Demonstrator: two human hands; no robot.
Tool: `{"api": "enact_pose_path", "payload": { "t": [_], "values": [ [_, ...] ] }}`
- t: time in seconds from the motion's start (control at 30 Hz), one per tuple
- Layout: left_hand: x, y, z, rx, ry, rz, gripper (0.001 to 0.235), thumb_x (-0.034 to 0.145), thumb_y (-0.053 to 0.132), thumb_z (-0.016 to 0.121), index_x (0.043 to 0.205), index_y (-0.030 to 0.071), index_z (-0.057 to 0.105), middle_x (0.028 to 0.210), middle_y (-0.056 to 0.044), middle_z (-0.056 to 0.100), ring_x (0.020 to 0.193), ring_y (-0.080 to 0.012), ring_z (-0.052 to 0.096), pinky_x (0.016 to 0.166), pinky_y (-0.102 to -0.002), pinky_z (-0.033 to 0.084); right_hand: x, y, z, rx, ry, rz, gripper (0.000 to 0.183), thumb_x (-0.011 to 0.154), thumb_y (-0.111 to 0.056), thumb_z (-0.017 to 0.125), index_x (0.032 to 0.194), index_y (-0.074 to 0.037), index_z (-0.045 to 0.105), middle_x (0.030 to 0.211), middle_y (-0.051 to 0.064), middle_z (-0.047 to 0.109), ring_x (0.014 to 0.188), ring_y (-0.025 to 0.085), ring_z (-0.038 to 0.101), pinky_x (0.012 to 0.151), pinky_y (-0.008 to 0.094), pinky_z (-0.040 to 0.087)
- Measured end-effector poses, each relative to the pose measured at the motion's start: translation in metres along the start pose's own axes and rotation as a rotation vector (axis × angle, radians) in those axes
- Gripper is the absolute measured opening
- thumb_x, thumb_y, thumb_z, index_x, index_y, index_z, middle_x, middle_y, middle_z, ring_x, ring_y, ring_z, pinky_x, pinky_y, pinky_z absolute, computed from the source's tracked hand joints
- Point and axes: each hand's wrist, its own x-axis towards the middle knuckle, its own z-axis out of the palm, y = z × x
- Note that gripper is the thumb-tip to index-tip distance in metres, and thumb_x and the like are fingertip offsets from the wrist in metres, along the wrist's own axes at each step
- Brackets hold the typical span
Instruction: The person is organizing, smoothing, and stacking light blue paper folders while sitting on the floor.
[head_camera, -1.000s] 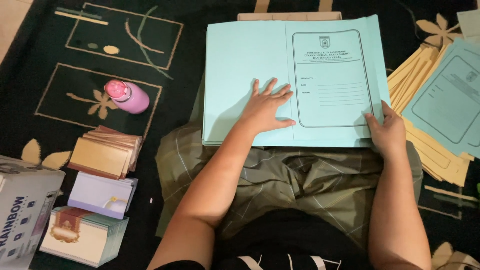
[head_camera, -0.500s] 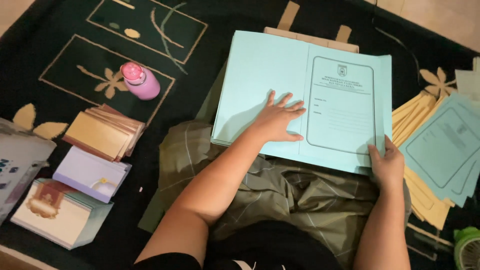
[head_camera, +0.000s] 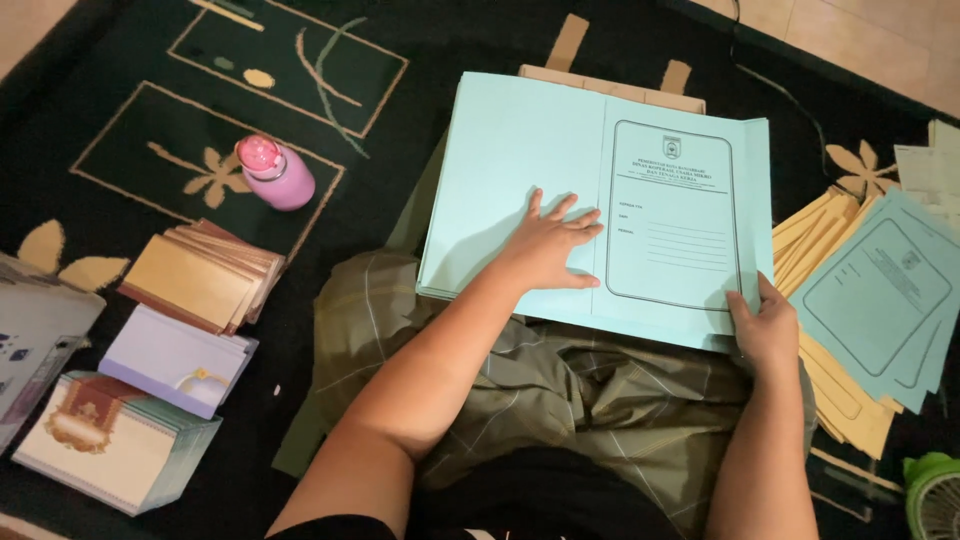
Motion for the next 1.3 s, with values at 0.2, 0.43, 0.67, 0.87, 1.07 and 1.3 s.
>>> {"api": "enact_pose_path", "payload": {
  "t": [0.2, 0.43, 0.67, 0.87, 1.07, 1.3],
  "values": [
    [0.003, 0.004, -0.005, 0.024, -0.018, -0.029, 0.086, 0.068, 0.063, 0.078, 0.14, 0.018, 0.062, 0.156, 0.002, 0.049, 0.152, -0.0315, 0.026, 0.12, -0.073, 0.002, -0.002, 0.004, 0.005, -0.003, 0.045, -0.091, 0.061, 0.095, -0.013, 0.07, 0.149, 0.009, 0.053, 0.128, 0.037, 0.063, 0.113, 0.043, 0.065, 0.093, 0.045, 0.052],
    [0.01, 0.016, -0.013, 0.062, -0.115, -0.127, 0.085, 0.066, 0.062, 0.082, 0.14, 0.025, 0.062, 0.157, 0.009, 0.046, 0.152, -0.0268, 0.026, 0.118, -0.077, 0.005, -0.012, 0.016, 0.013, -0.08, 0.207, -0.181, 0.043, 0.105, -0.022, 0.072, 0.13, 0.013, 0.067, 0.119, 0.028, 0.058, 0.098, 0.041, 0.063, 0.087, 0.046, 0.053],
    [0.009, 0.014, -0.009, 0.062, -0.088, -0.135, 0.085, 0.064, 0.062, 0.084, 0.138, 0.024, 0.064, 0.156, 0.008, 0.048, 0.151, -0.0266, 0.028, 0.116, -0.078, 0.007, -0.016, 0.001, 0.013, -0.238, 0.087, -0.145, 0.058, 0.109, -0.041, 0.055, 0.138, 0.009, 0.064, 0.141, 0.028, 0.053, 0.125, 0.045, 0.047, 0.104, 0.054, 0.037],
    [0.008, 0.016, -0.012, 0.057, -0.094, -0.136, 0.084, 0.064, 0.061, 0.085, 0.137, 0.024, 0.064, 0.156, 0.008, 0.047, 0.152, -0.0273, 0.027, 0.117, -0.078, 0.007, -0.003, -0.029, -0.004, 1.116, -0.315, 0.178, 0.069, 0.107, -0.056, 0.023, 0.137, 0.001, 0.044, 0.148, 0.026, 0.043, 0.141, 0.04, 0.036, 0.117, 0.057, 0.028],
    [0.007, 0.019, -0.028, 0.124, -0.282, -0.136, 0.081, 0.082, 0.067, 0.07, 0.151, 0.029, 0.051, 0.165, 0.005, 0.039, 0.158, -0.031, 0.021, 0.115, -0.082, 0.004, 0.017, -0.018, 0.035, 0.805, -0.326, 0.12, 0.066, 0.102, -0.048, 0.023, 0.143, 0.001, 0.041, 0.145, 0.032, 0.039, 0.134, 0.048, 0.036, 0.109, 0.061, 0.027],
    [0.01, 0.012, -0.019, 0.074, -0.227, -0.106, 0.076, 0.082, 0.062, 0.076, 0.145, 0.024, 0.058, 0.16, 0.007, 0.047, 0.156, -0.0288, 0.027, 0.118, -0.08, 0.006, 0.009, -0.034, 0.117, 0.129, -0.365, -0.253, 0.046, 0.108, -0.026, 0.031, 0.117, -0.001, 0.068, 0.109, 0.025, 0.067, 0.1, 0.036, 0.06, 0.089, 0.05, 0.044]
  ]
}}
